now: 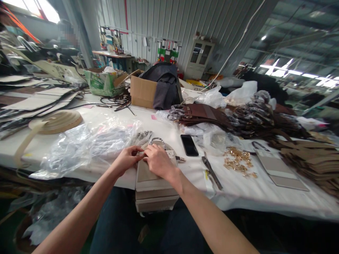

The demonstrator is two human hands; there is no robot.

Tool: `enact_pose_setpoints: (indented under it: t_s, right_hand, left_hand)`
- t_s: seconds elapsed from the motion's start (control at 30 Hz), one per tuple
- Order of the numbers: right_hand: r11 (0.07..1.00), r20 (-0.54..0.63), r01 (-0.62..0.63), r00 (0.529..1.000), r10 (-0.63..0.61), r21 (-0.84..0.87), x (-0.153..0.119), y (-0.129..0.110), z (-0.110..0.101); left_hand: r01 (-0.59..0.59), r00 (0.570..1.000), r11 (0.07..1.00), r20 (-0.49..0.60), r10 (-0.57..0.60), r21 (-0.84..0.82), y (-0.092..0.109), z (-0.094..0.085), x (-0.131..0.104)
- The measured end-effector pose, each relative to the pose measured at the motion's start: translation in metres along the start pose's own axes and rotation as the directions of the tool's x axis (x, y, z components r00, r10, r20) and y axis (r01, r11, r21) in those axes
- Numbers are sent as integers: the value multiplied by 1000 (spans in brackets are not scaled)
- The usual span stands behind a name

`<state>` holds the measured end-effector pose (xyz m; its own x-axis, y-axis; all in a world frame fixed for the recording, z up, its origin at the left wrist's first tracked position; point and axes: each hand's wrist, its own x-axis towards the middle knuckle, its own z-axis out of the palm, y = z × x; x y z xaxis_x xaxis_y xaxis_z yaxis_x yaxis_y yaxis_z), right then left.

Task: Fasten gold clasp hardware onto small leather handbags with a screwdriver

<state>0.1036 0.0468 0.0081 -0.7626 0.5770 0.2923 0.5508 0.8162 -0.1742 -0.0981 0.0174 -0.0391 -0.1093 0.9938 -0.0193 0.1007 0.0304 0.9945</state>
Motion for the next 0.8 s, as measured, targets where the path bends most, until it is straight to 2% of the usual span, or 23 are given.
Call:
enact_pose_setpoints:
  t_s: [0.2,0.3,0.37,0.43,0.5,0.57,0.63,0.8]
  right_hand:
    - [997,-30,-18,999,20,72,-1,4,2]
    - [971,-56,-16,998,30,238,-1,8,-3]
    - [900,-92,-47,991,97,434,-2,11,-7]
    - [779,-96,-118,970,223,616,-3,12,-8]
    - [647,-42,-197,942,334,736,-3,14,-6]
    - [557,32,-257,924,380,790,-2,15,-2]
    - [522,74,-287,917,391,803,0,17,3]
    - [532,114,-299,929,353,792,8,18,10]
  left_hand:
    - [-10,1000,999,-16,11,35,-4,-1,3]
    - [8,1000,1000,-13,-8,27,-3,0,3]
    - [12,1000,1000,-8,-12,24,-2,0,3]
    - [15,1000,1000,-1,-15,27,1,1,2]
    - [19,1000,999,6,-19,33,3,1,1]
    - [26,1000,999,5,-26,34,5,1,0]
    - [35,999,999,10,-35,22,6,0,-1]
    - [30,999,999,33,-31,26,7,-2,-2]
